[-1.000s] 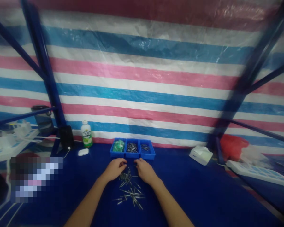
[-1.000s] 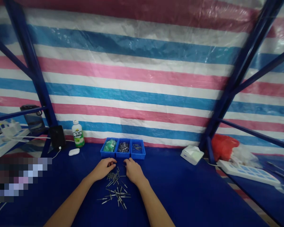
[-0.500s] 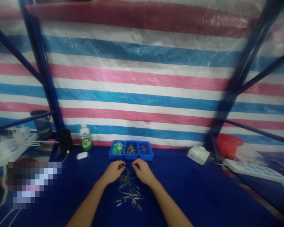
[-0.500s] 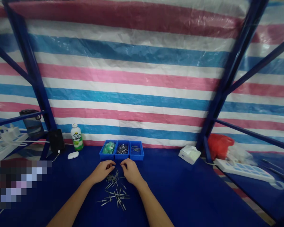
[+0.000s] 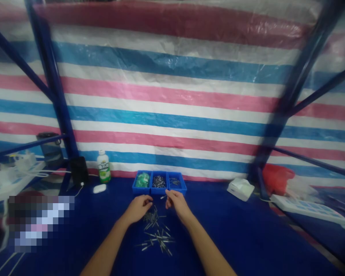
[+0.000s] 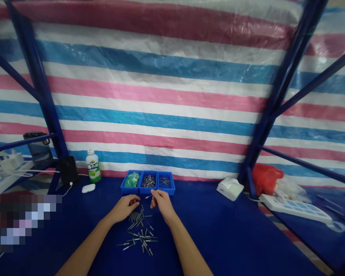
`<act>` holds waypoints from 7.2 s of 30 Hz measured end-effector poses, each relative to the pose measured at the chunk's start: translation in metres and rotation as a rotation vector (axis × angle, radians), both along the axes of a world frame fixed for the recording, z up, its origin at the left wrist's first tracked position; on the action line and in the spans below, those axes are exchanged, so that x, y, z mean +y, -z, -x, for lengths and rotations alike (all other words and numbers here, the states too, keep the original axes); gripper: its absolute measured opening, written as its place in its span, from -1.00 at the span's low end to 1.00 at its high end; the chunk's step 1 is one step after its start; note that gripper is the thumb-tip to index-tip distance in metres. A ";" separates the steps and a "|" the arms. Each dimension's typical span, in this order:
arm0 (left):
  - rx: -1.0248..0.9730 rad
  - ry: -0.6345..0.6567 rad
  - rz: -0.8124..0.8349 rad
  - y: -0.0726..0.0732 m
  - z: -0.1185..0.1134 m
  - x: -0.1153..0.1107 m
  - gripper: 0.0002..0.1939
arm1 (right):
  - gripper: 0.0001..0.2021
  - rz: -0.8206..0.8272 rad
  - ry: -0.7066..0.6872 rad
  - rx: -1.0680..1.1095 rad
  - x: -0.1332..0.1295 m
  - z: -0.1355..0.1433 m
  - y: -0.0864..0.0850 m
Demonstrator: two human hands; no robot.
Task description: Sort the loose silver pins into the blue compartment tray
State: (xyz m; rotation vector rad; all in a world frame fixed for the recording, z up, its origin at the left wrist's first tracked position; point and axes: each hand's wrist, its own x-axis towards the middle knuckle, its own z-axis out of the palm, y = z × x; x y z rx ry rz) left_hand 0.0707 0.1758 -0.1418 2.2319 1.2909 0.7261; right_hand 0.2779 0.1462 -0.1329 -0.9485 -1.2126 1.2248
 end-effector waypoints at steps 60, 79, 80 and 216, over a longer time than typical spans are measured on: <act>-0.298 0.126 0.094 -0.012 -0.013 -0.011 -0.71 | -0.84 -0.398 0.081 -0.835 -0.013 -0.006 -0.009; -0.424 0.047 0.026 -0.012 -0.009 -0.007 -0.71 | -0.59 -0.008 -0.003 -0.318 0.004 0.003 0.009; -0.427 0.039 0.013 -0.012 -0.009 -0.008 -0.71 | -0.59 -0.004 -0.014 -0.317 0.003 0.003 0.009; -0.071 -0.096 -0.023 0.001 -0.004 0.000 -0.72 | -0.61 0.231 -0.098 0.168 -0.007 -0.004 -0.008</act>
